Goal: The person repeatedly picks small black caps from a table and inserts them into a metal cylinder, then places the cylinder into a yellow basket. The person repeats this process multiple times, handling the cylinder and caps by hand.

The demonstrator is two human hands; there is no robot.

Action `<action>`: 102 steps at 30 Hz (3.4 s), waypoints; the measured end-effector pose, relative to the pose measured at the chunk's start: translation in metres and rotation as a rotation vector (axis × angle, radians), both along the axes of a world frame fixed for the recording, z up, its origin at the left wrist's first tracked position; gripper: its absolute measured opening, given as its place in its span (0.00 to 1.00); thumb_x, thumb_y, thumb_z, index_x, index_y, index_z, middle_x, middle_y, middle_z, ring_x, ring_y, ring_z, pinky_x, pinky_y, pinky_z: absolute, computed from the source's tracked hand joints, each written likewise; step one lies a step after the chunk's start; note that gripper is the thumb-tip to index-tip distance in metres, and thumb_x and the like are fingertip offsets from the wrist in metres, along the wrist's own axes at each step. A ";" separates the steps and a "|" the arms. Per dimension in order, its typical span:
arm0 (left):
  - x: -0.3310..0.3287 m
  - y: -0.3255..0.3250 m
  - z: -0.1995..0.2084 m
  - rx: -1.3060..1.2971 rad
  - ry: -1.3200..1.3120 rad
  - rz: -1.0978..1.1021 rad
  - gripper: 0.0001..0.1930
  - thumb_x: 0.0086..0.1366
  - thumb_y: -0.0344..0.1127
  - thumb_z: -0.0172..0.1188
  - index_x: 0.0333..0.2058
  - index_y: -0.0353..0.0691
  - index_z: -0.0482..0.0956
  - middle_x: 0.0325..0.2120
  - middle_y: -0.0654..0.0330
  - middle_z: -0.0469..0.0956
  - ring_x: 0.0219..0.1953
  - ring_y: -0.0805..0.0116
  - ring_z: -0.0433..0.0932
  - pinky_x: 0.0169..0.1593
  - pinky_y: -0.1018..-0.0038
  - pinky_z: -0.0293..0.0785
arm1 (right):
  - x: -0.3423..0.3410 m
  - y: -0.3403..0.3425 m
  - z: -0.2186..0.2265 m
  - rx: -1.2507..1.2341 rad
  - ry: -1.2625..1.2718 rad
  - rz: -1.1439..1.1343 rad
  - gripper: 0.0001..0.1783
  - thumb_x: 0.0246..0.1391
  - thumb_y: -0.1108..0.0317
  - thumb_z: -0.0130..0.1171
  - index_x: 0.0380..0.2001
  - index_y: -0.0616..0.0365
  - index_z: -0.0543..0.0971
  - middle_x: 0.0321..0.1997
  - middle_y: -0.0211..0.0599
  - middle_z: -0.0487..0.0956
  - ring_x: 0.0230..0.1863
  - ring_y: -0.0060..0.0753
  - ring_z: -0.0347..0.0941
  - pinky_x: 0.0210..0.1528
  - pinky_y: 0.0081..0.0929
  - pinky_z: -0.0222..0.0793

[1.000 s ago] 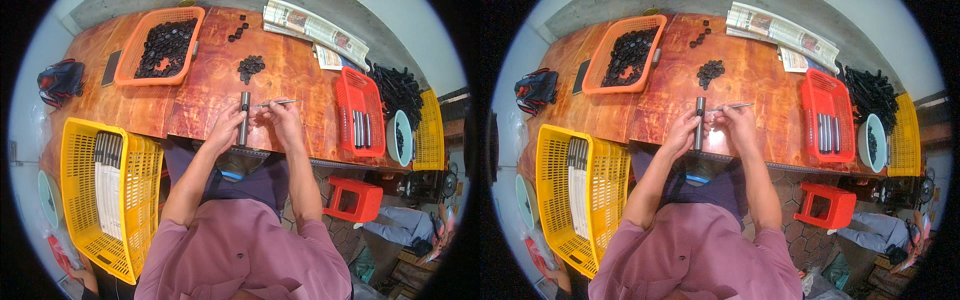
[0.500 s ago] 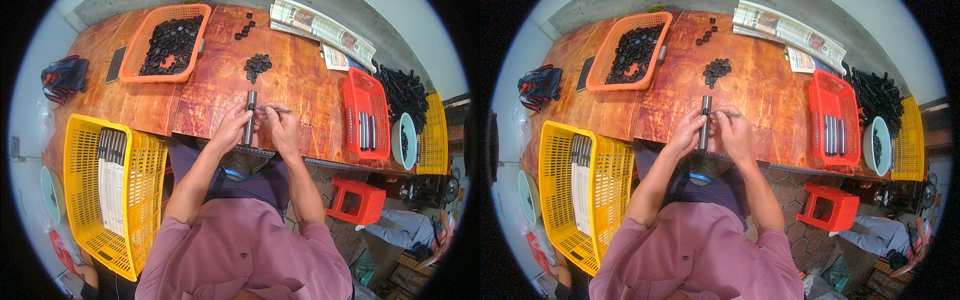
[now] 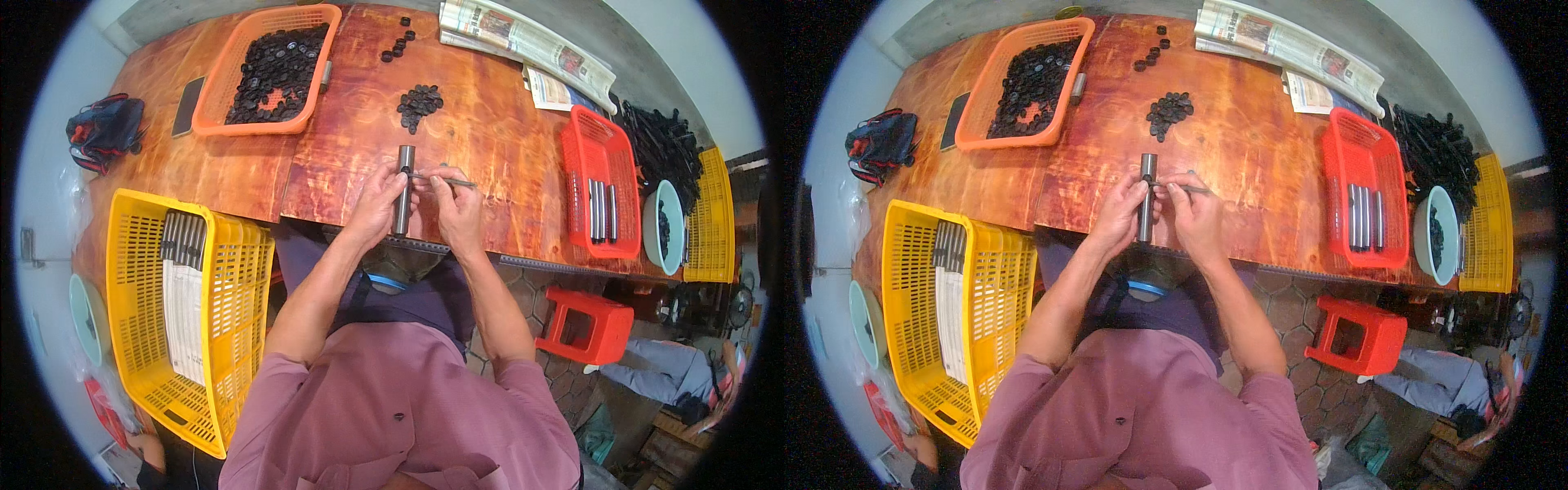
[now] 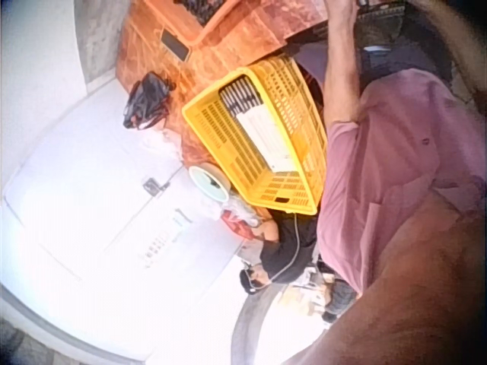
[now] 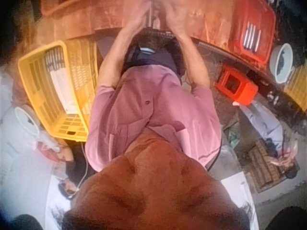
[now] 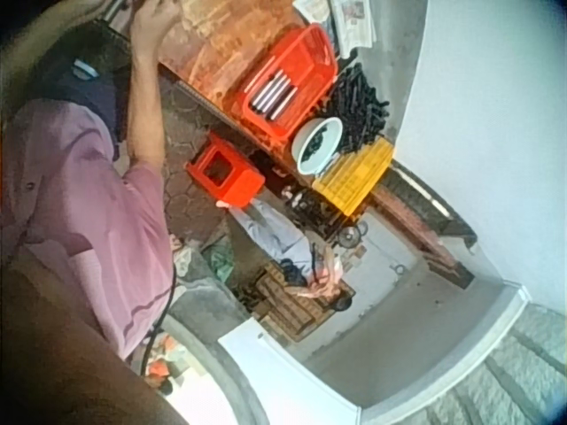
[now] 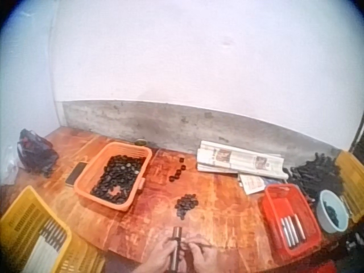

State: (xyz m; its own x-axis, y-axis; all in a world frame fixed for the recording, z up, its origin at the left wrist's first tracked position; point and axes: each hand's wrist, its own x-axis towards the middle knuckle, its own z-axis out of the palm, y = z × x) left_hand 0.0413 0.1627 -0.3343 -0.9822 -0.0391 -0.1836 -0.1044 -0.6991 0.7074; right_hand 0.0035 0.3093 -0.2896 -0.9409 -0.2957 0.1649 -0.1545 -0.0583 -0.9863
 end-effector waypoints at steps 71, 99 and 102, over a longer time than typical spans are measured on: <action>0.009 -0.002 0.001 0.056 -0.005 -0.016 0.13 0.76 0.35 0.53 0.54 0.36 0.72 0.44 0.59 0.77 0.40 0.72 0.80 0.41 0.75 0.80 | -0.004 -0.001 0.004 0.476 0.666 0.009 0.15 0.53 0.74 0.66 0.45 0.59 0.82 0.41 0.44 0.81 0.40 0.46 0.80 0.43 0.34 0.76; 0.034 0.018 0.024 -0.079 -0.130 -0.168 0.18 0.78 0.49 0.50 0.44 0.37 0.76 0.25 0.63 0.76 0.21 0.74 0.74 0.26 0.80 0.72 | -0.019 0.015 -0.007 -0.052 -0.346 0.266 0.23 0.61 0.67 0.63 0.55 0.67 0.74 0.39 0.33 0.82 0.37 0.20 0.76 0.41 0.21 0.72; 0.032 0.015 0.027 -0.144 -0.139 -0.199 0.19 0.77 0.49 0.50 0.42 0.36 0.77 0.27 0.62 0.79 0.23 0.76 0.77 0.29 0.80 0.76 | -0.018 0.019 0.000 -0.086 -0.393 0.229 0.21 0.61 0.71 0.62 0.56 0.65 0.73 0.42 0.35 0.82 0.40 0.23 0.77 0.43 0.22 0.73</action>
State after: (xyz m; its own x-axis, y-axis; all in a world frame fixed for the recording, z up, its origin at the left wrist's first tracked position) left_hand 0.0729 0.1779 -0.3069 -0.9389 0.1163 -0.3239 -0.3326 -0.5487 0.7670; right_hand -0.0142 0.3285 -0.2893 -0.8493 -0.5038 -0.1580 0.2561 -0.1315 -0.9577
